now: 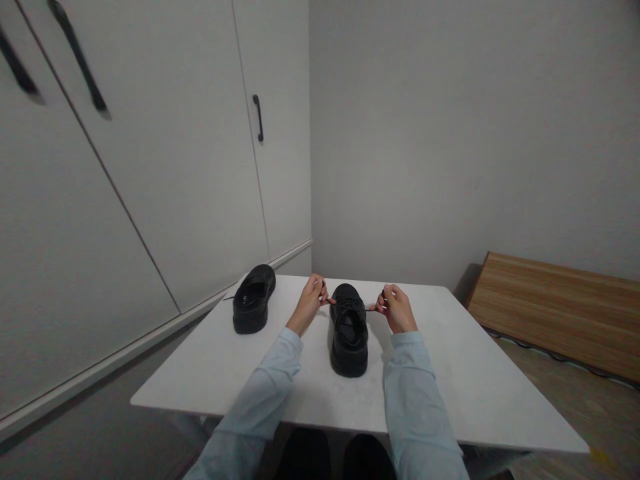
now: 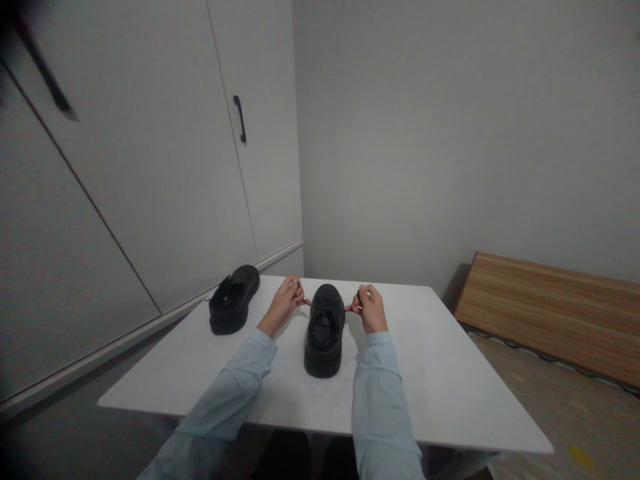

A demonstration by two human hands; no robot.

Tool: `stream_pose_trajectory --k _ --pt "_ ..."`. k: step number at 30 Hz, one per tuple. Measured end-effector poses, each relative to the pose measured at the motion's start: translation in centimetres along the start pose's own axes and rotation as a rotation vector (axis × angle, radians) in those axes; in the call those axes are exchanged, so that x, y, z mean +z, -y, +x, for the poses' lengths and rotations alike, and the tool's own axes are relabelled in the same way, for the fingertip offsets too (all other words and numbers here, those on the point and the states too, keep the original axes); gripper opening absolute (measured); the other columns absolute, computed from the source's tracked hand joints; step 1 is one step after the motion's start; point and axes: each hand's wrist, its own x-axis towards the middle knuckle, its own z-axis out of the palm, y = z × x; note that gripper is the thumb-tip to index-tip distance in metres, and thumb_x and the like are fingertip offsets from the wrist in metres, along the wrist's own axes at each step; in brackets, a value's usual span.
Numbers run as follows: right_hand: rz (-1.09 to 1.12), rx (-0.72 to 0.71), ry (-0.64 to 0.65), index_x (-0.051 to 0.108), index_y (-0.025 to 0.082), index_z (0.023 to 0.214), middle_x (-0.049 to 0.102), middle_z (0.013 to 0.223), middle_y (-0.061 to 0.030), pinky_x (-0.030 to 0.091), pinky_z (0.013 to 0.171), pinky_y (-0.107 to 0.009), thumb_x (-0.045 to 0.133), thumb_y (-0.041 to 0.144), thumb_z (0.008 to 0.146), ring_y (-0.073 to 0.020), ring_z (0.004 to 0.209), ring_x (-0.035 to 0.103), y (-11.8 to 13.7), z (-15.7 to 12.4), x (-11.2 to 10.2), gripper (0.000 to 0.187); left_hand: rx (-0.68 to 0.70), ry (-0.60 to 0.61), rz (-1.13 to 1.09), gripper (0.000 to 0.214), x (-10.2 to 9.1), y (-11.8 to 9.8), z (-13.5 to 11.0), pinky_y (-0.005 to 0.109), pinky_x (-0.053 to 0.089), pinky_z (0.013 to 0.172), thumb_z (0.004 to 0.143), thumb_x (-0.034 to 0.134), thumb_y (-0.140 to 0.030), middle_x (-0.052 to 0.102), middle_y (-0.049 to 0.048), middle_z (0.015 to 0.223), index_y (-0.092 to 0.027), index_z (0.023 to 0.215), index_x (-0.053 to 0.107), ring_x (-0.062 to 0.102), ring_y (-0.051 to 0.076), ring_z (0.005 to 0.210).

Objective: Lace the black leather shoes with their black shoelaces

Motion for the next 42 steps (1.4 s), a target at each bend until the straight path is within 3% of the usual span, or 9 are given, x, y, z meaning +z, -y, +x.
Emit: stream_pose_trajectory --k 7,12,14,17,20,22,27,42 --pt "-0.204 -0.046 -0.028 0.047 0.022 0.074 0.053 0.061 0.0069 0.050 0.053 -0.028 0.063 0.044 0.072 -0.0086 0.048 0.049 0.0 0.0 0.7 0.027 0.045 0.097 0.396 0.029 0.1 0.2 -0.1 0.026 0.050 0.066 0.079 0.059 -0.044 0.047 -0.0043 0.069 -0.016 0.088 0.055 0.044 0.008 0.061" --pt "-0.718 -0.335 -0.080 0.056 0.020 0.080 0.059 0.083 -0.0034 0.046 0.074 -0.036 0.060 0.040 0.072 -0.0178 0.076 0.055 -0.8 0.3 0.7 0.022 0.186 0.127 0.768 0.023 -0.4 0.2 -0.4 0.027 0.044 0.071 0.081 0.061 -0.038 0.057 0.0016 0.078 -0.016 0.084 0.066 0.053 0.014 0.073" --pt "-0.841 -0.416 -0.055 0.058 0.020 0.075 0.059 0.084 -0.0049 0.042 0.081 -0.038 0.059 0.043 0.074 -0.0205 0.085 0.053 -0.7 0.2 0.8 0.023 0.271 0.073 0.903 0.021 -0.6 0.1 -0.5 0.031 0.042 0.081 0.080 0.063 -0.037 0.058 0.0040 0.085 -0.018 0.080 0.069 0.054 0.017 0.084" --pt "-0.862 -0.362 0.109 0.056 0.020 0.069 0.058 0.077 -0.0026 0.041 0.074 -0.033 0.062 0.048 0.073 -0.0181 0.077 0.051 -0.4 -0.2 1.0 0.029 0.338 0.051 1.037 0.018 -0.6 0.0 -0.6 0.035 0.039 0.088 0.079 0.066 -0.038 0.059 0.0049 0.088 -0.020 0.078 0.071 0.053 0.020 0.092" --pt "-0.812 -0.241 0.307 0.052 0.020 0.067 0.053 0.070 0.0018 0.039 0.064 -0.028 0.071 0.044 0.064 -0.0140 0.067 0.048 -0.4 -0.6 1.1 0.031 0.324 0.160 1.035 0.020 -0.6 0.5 -0.6 0.032 0.042 0.082 0.077 0.068 -0.039 0.060 0.0039 0.085 -0.020 0.080 0.069 0.054 0.019 0.087" --pt "-0.809 -0.198 0.353 0.049 0.020 0.066 0.049 0.067 0.0040 0.037 0.060 -0.026 0.073 0.036 0.059 -0.0125 0.064 0.045 -0.7 -0.6 0.9 0.030 0.306 0.212 1.018 0.022 -0.5 1.0 -0.6 0.029 0.043 0.077 0.073 0.071 -0.039 0.060 0.0025 0.083 -0.019 0.083 0.066 0.055 0.017 0.083" --pt "-0.856 -0.223 0.362 0.047 0.020 0.067 0.048 0.070 0.0039 0.036 0.060 -0.026 0.066 0.025 0.062 -0.0123 0.063 0.044 -1.3 -0.3 0.4 0.020 0.252 0.214 0.993 0.022 -0.2 1.7 -0.7 0.025 0.043 0.069 0.070 0.072 -0.029 0.058 -0.0003 0.081 -0.018 0.084 0.060 0.054 0.014 0.077" --pt "-0.917 -0.324 0.300 0.046 0.020 0.060 0.048 0.063 0.0030 0.035 0.057 -0.025 0.061 0.031 0.071 -0.0122 0.060 0.044 -1.4 -0.3 1.4 0.022 0.306 0.141 1.074 0.014 0.8 1.9 -1.1 0.024 0.039 0.065 0.075 0.062 -0.022 0.050 -0.0019 0.074 -0.018 0.072 0.049 0.048 0.013 0.071"
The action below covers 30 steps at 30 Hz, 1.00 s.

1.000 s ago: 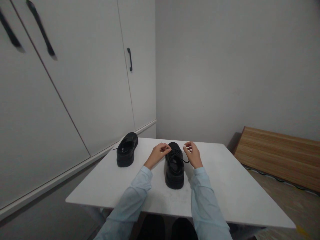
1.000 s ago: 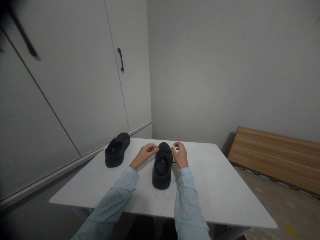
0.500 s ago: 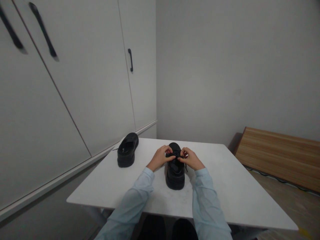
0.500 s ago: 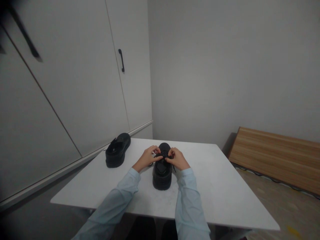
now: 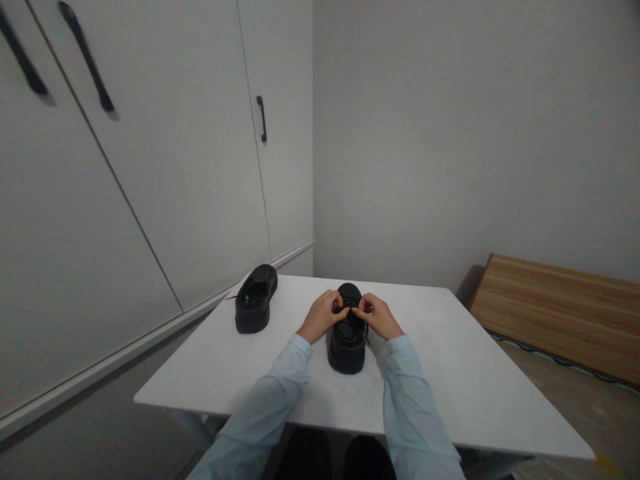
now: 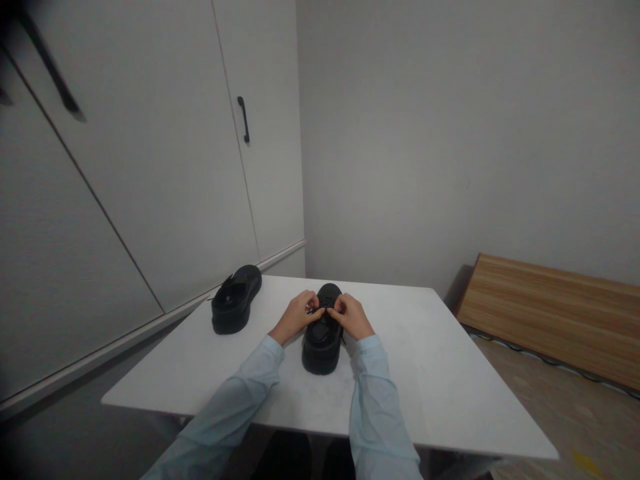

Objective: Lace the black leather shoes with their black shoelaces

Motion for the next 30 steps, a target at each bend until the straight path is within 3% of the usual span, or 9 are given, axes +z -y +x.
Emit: stream_pose_trajectory --k 5,11,16,21,25,30 --pt "0.024 0.135 0.095 0.046 0.019 0.051 0.042 0.049 0.0050 0.027 0.050 -0.024 0.061 0.036 0.071 -0.0098 0.051 0.038 0.1 -0.1 -0.2 0.031 -0.015 0.004 0.038 0.014 0.1 -0.4 -0.2 0.025 0.037 0.064 0.077 0.059 -0.022 0.048 -0.0022 0.073 -0.019 0.070 0.047 0.046 0.013 0.069" --pt "0.179 0.162 0.161 0.056 0.016 0.052 0.051 0.051 0.0019 0.033 0.053 -0.024 0.064 0.045 0.070 -0.0107 0.054 0.044 0.2 -0.2 -0.9 0.035 -0.033 -0.034 0.078 0.014 0.3 -1.0 -0.4 0.026 0.036 0.065 0.079 0.057 -0.023 0.046 -0.0019 0.073 -0.019 0.069 0.047 0.046 0.014 0.071" --pt "0.334 0.298 0.228 0.059 0.016 0.060 0.046 0.039 0.0050 0.024 0.044 -0.023 0.065 0.051 0.069 -0.0074 0.039 0.035 0.8 -0.5 -1.8 0.037 -0.030 -0.048 0.088 0.013 0.7 -1.0 -0.5 0.026 0.037 0.066 0.080 0.056 -0.022 0.047 -0.0018 0.073 -0.019 0.070 0.047 0.047 0.014 0.072" --pt "0.388 0.316 0.327 0.065 0.014 0.065 0.037 0.032 0.0075 0.018 0.042 -0.023 0.052 0.047 0.077 -0.0065 0.035 0.027 0.9 -0.5 -1.9 0.037 -0.012 -0.049 0.060 0.014 0.9 -0.3 -0.5 0.025 0.037 0.066 0.080 0.057 -0.023 0.047 -0.0020 0.073 -0.019 0.071 0.048 0.047 0.014 0.072" --pt "0.454 0.340 0.382 0.069 0.012 0.074 0.042 0.034 0.0067 0.016 0.041 -0.023 0.049 0.037 0.072 -0.0062 0.034 0.027 1.1 -0.4 -1.9 0.032 -0.023 -0.001 -0.026 0.016 0.5 0.2 -0.2 0.024 0.039 0.064 0.080 0.059 -0.027 0.050 -0.0015 0.073 -0.018 0.070 0.051 0.049 0.013 0.070" --pt "0.526 0.355 0.358 0.068 0.011 0.096 0.050 0.040 0.0062 0.012 0.039 -0.022 0.056 0.039 0.069 -0.0048 0.032 0.025 1.3 -0.4 -2.0 0.041 -0.072 0.088 -0.170 0.019 -0.2 0.9 0.0 0.023 0.042 0.063 0.080 0.060 -0.034 0.056 -0.0001 0.075 -0.016 0.073 0.057 0.052 0.012 0.069"
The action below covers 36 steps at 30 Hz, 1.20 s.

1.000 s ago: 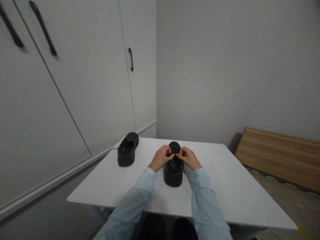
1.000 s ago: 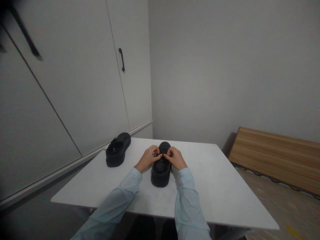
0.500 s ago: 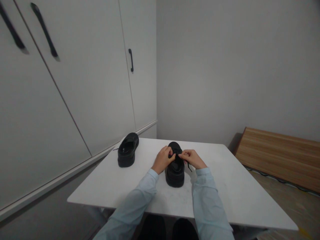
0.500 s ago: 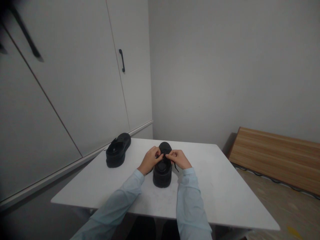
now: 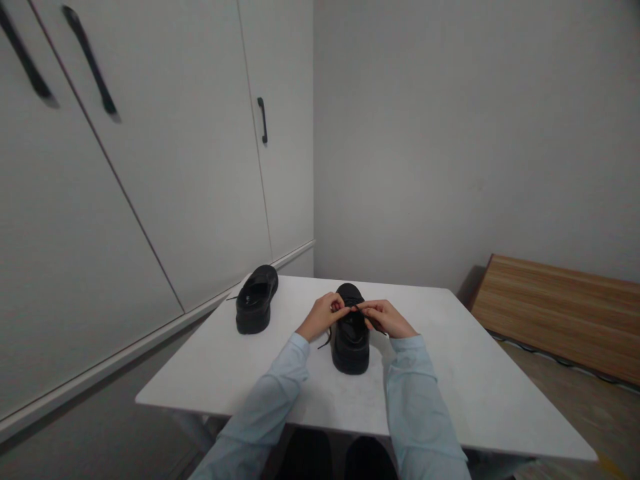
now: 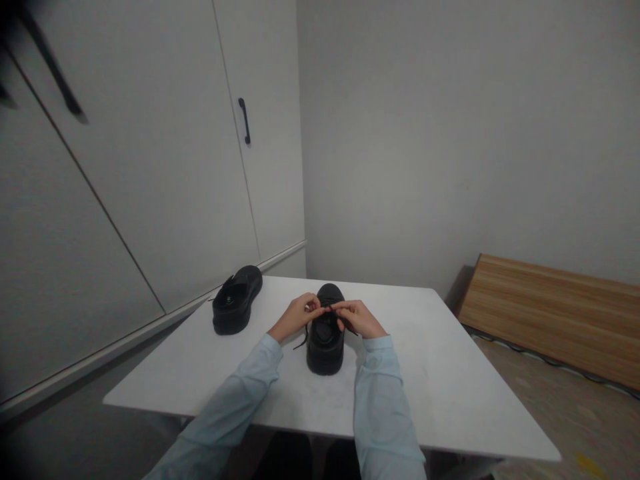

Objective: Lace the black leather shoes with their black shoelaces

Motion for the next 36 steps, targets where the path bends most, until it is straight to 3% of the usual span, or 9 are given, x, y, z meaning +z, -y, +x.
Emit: stream_pose_trajectory --k 7,11,15,24,33,36 --pt "0.071 -0.052 -0.117 0.071 0.013 0.101 0.054 0.047 0.0039 0.012 0.041 -0.022 0.067 0.045 0.067 -0.0034 0.038 0.026 -0.3 0.4 0.5 0.047 -0.035 0.023 -0.073 0.017 -0.6 -0.1 0.0 0.023 0.043 0.063 0.080 0.058 -0.032 0.061 0.0001 0.074 -0.016 0.078 0.060 0.055 0.012 0.069" --pt "0.114 -0.066 -0.212 0.073 0.012 0.096 0.052 0.044 0.0038 0.012 0.041 -0.022 0.070 0.044 0.063 -0.0039 0.038 0.027 -0.5 0.8 0.8 0.046 -0.033 0.043 -0.084 0.009 -1.2 -0.8 -0.1 0.022 0.043 0.063 0.076 0.059 -0.022 0.060 -0.0008 0.071 -0.016 0.082 0.060 0.055 0.011 0.068" --pt "0.173 -0.027 -0.245 0.073 0.012 0.096 0.050 0.042 0.0048 0.009 0.040 -0.023 0.069 0.040 0.060 -0.0033 0.035 0.025 -0.9 1.3 1.0 0.046 0.002 0.058 -0.076 0.016 -1.8 -1.1 -0.2 0.020 0.043 0.061 0.071 0.057 -0.010 0.059 -0.0018 0.075 -0.017 0.085 0.055 0.056 0.011 0.069" --pt "0.237 0.018 -0.244 0.074 0.014 0.092 0.049 0.043 0.0056 0.007 0.038 -0.022 0.071 0.039 0.058 -0.0025 0.034 0.023 -1.2 1.4 1.0 0.043 0.216 0.013 0.342 0.020 -2.5 -0.1 -0.4 0.028 0.046 0.080 0.077 0.054 -0.006 0.059 0.0040 0.094 -0.020 0.080 0.067 0.057 0.015 0.085" --pt "0.258 0.026 -0.235 0.074 0.013 0.093 0.050 0.044 0.0052 0.007 0.038 -0.022 0.072 0.040 0.058 -0.0020 0.033 0.025 -1.1 1.3 1.0 0.044 0.275 -0.065 0.575 0.024 -2.0 0.5 -0.4 0.032 0.047 0.080 0.082 0.056 -0.008 0.064 0.0064 0.098 -0.022 0.095 0.070 0.057 0.018 0.089" --pt "0.257 0.024 -0.237 0.074 0.013 0.092 0.050 0.044 0.0055 0.006 0.038 -0.021 0.072 0.040 0.058 -0.0018 0.032 0.025 -0.9 1.2 1.0 0.043 0.259 -0.094 0.645 0.020 -1.5 0.4 -0.3 0.034 0.046 0.078 0.085 0.056 -0.017 0.067 0.0064 0.098 -0.023 0.099 0.070 0.057 0.020 0.089"
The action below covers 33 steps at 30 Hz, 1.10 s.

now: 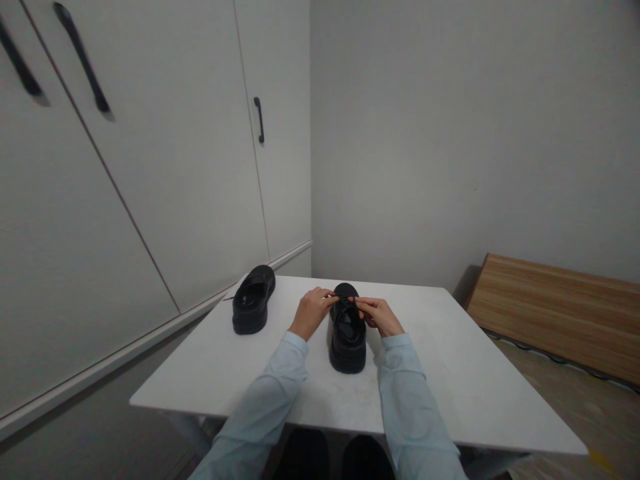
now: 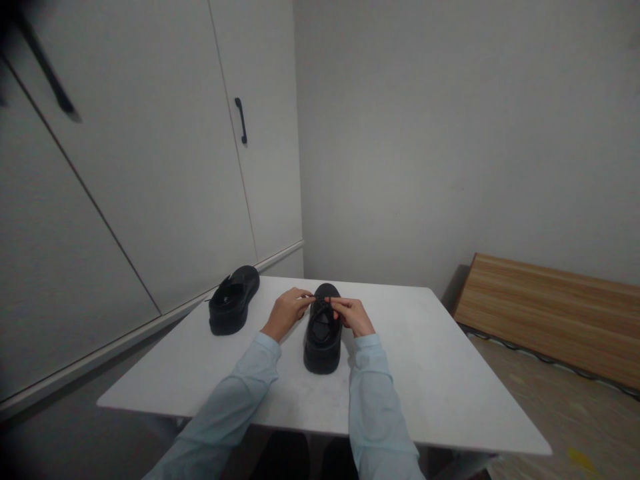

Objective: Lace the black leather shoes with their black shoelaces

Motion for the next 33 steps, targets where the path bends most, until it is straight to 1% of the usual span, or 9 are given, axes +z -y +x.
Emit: stream_pose_trajectory --k 3,6,13,16,19,24,28,31,33 --pt "0.001 -0.005 -0.008 0.074 0.013 0.091 0.050 0.044 0.0052 0.006 0.039 -0.022 0.072 0.040 0.058 -0.0018 0.032 0.026 0.1 -0.1 0.1 0.043 -0.039 -0.060 -0.006 0.019 0.5 -0.5 0.1 0.035 0.044 0.077 0.087 0.056 -0.028 0.068 0.0061 0.100 -0.025 0.098 0.071 0.057 0.021 0.089" --pt "0.002 -0.007 -0.018 0.074 0.012 0.090 0.050 0.044 0.0048 0.007 0.039 -0.022 0.073 0.040 0.056 -0.0021 0.033 0.026 0.2 -0.1 0.2 0.043 -0.066 -0.142 -0.078 0.020 1.1 -0.9 0.3 0.035 0.045 0.079 0.087 0.056 -0.033 0.069 0.0055 0.099 -0.025 0.097 0.071 0.058 0.021 0.090" --pt "-0.029 0.008 -0.037 0.073 0.010 0.096 0.050 0.042 0.0053 0.008 0.039 -0.021 0.075 0.041 0.056 -0.0021 0.033 0.026 -0.2 0.1 0.1 0.051 -0.166 -0.316 -0.227 0.010 1.8 -1.9 0.9 0.032 0.047 0.077 0.081 0.066 -0.028 0.071 0.0031 0.090 -0.023 0.085 0.073 0.060 0.018 0.083" --pt "-0.040 0.003 -0.032 0.073 0.010 0.097 0.049 0.042 0.0057 0.007 0.039 -0.021 0.074 0.041 0.057 -0.0020 0.033 0.026 -0.4 0.2 0.0 0.051 -0.205 -0.352 -0.308 0.007 2.0 -2.1 1.1 0.031 0.047 0.076 0.078 0.069 -0.027 0.071 0.0027 0.084 -0.022 0.079 0.073 0.061 0.017 0.080" --pt "-0.063 -0.008 -0.040 0.073 0.011 0.097 0.047 0.041 0.0060 0.008 0.039 -0.021 0.073 0.040 0.058 -0.0022 0.034 0.026 -0.5 0.2 0.0 0.049 -0.257 -0.324 -0.402 0.007 2.0 -2.2 1.3 0.031 0.046 0.076 0.078 0.068 -0.026 0.072 0.0025 0.080 -0.021 0.074 0.073 0.061 0.017 0.077" --pt "-0.149 -0.059 -0.079 0.075 0.010 0.092 0.048 0.040 0.0048 0.014 0.038 -0.021 0.071 0.036 0.058 -0.0041 0.036 0.029 -0.1 0.1 0.4 0.043 -0.393 -0.219 -0.568 0.006 1.7 -2.4 1.5 0.031 0.045 0.075 0.074 0.071 -0.025 0.072 0.0033 0.078 -0.020 0.072 0.074 0.062 0.018 0.078" --pt "-0.232 -0.156 -0.096 0.076 0.011 0.088 0.058 0.046 0.0002 0.027 0.043 -0.023 0.070 0.033 0.059 -0.0077 0.043 0.039 0.1 -0.1 0.5 0.037 -0.467 -0.111 -0.701 0.007 1.5 -2.3 1.7 0.029 0.045 0.071 0.071 0.071 -0.024 0.072 0.0051 0.077 -0.018 0.073 0.074 0.063 0.018 0.075" --pt "-0.297 -0.243 -0.085 0.076 0.012 0.089 0.068 0.059 -0.0045 0.038 0.052 -0.026 0.069 0.034 0.063 -0.0120 0.053 0.050 -0.1 -0.2 0.4 0.035 -0.503 -0.059 -0.759 0.008 1.4 -2.2 1.8 0.028 0.045 0.069 0.069 0.072 -0.022 0.072 0.0058 0.077 -0.016 0.074 0.074 0.064 0.019 0.074" --pt "-0.336 -0.269 -0.073 0.075 0.012 0.092 0.072 0.069 -0.0079 0.043 0.059 -0.029 0.068 0.034 0.065 -0.0155 0.060 0.056 -0.3 -0.1 0.2 0.036 -0.498 -0.036 -0.767 0.009 1.3 -2.1 1.8 0.028 0.045 0.071 0.069 0.072 -0.022 0.071 0.0058 0.077 -0.015 0.074 0.074 0.063 0.019 0.076"
